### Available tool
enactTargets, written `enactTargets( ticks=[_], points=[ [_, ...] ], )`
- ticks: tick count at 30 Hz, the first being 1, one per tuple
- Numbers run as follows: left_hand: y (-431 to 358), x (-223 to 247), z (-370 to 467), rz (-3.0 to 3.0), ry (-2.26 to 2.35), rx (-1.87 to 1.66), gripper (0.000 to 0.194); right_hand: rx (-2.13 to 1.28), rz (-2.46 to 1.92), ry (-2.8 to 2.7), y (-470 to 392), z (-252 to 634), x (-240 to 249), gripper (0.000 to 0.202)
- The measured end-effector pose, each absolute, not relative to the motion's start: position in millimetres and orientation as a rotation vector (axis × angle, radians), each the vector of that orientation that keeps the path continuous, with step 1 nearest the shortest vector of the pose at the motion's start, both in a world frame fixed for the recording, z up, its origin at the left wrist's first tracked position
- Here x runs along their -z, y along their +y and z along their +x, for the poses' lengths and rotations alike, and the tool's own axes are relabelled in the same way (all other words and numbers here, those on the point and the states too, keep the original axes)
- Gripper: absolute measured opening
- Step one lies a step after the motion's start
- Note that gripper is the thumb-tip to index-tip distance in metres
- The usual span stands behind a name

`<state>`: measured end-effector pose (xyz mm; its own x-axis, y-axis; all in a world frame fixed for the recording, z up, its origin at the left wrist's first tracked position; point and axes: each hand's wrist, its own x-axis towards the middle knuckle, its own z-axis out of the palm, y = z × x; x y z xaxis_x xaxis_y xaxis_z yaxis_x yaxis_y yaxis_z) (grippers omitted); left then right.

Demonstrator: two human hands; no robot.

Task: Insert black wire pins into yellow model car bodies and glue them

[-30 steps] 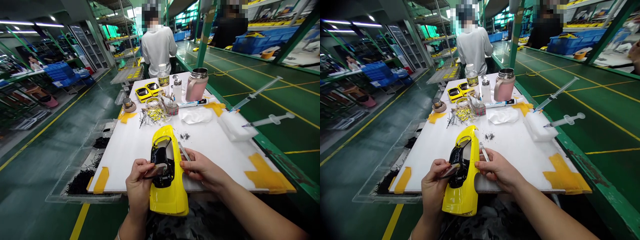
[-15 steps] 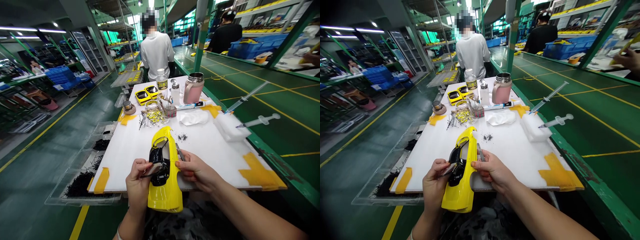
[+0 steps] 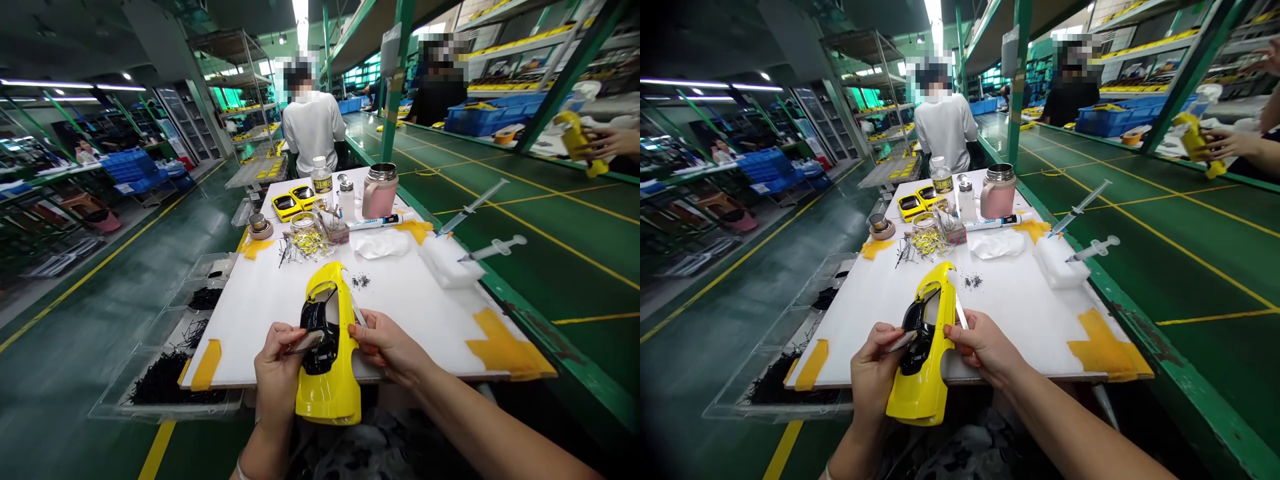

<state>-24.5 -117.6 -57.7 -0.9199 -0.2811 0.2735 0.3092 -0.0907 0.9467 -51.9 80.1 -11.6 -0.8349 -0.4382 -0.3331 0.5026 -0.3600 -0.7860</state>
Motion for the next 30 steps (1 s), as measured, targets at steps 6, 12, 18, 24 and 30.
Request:
enactTargets(
  ticks=[6,12,18,24,30],
  points=[
    [-117.9,55.4,-24.9,-0.026,-1.816,2.073,0.013,2.25,0.175,1.215,75.0,-45.6,7.7,0.064],
    [-115.9,52.5,-26.3,-0.011,-1.804,2.067,0.014,2.141,0.143,1.116,87.5,-53.7,8.3,0.057],
    [-118.6,53.8,-24.8,0.012,-1.824,2.08,0.013,2.169,0.12,1.125,84.9,-50.0,7.2,0.052],
    [-118.9,53.5,-24.9,-0.02,-1.845,2.049,0.009,2.174,0.117,1.173,84.4,-43.6,9.4,0.054],
    [-118.2,54.2,-25.2,-0.058,-1.856,2.013,0.009,2.206,0.159,1.243,80.7,-40.3,8.2,0.06]
  ],
)
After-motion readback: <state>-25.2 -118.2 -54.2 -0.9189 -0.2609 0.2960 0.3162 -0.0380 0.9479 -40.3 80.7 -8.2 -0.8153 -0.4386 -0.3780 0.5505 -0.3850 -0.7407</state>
